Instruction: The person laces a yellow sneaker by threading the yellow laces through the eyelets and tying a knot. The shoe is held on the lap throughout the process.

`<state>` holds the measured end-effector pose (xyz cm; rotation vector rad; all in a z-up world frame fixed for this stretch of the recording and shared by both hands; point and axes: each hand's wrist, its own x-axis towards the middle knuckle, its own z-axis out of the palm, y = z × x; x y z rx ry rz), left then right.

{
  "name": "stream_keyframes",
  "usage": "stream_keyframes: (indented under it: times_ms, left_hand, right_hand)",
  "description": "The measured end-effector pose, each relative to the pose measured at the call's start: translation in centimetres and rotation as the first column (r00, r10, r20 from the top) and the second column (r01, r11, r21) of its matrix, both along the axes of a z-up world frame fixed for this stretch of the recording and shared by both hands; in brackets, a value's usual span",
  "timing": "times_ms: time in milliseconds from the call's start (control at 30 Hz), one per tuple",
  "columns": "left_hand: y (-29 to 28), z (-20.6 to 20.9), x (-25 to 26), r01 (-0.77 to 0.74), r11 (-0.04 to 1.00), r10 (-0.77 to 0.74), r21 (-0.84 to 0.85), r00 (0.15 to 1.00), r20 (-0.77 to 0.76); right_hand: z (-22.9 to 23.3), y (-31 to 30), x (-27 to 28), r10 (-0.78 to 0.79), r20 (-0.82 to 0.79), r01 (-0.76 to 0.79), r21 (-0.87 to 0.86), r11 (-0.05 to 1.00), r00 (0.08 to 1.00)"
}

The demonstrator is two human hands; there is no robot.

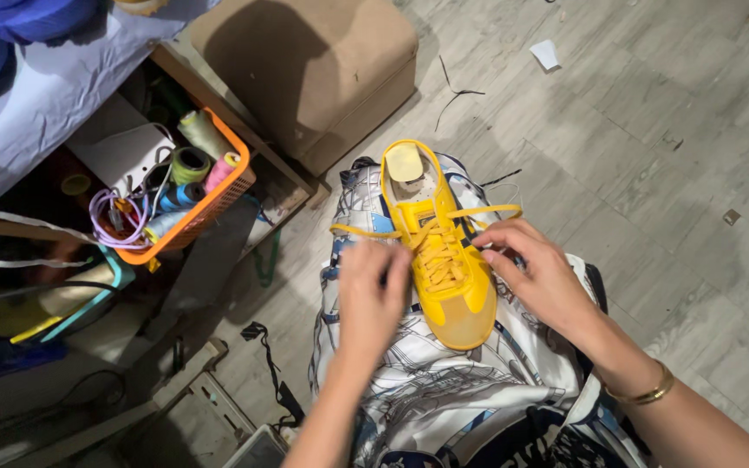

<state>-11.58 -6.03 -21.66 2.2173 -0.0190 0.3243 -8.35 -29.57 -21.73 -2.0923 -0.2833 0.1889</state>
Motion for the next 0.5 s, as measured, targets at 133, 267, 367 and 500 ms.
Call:
stream_keyframes:
  times_ms: [133, 267, 367, 500]
  left_hand:
    - [-1.8, -1.0, -3.4, -0.054, 0.954, -0.013, -0.294, 0.975, -0.224]
    - [-2.0, -2.2, -4.0, -0.002, 0.937, -0.065, -0.349, 0.982, -0.18]
    - [-1.3, -2.7, -3.6, 0.081, 0.948, -0.13, -0.308, 0.981, -0.144]
    - [-0.5, -2.3, -2.5, 0.192, 0.946, -0.219, -0.261, 0.973, -0.078]
  right_hand:
    - [-0.9, 0.6, 0.0, 0.043, -0.047, -0.043, 0.003, 0.999, 0.998]
    - [-3.1, 1.3, 0.7, 0.075, -0.148, -0.057, 0.122, 0.991, 0.986]
    - [-4.4, 0.8, 0.7, 0.083, -0.275, -0.013, 0.246, 0.969, 0.958]
    - [-5.9, 0.6, 0.4, 0.113, -0.29, -0.016, 0.316, 0.948, 0.95]
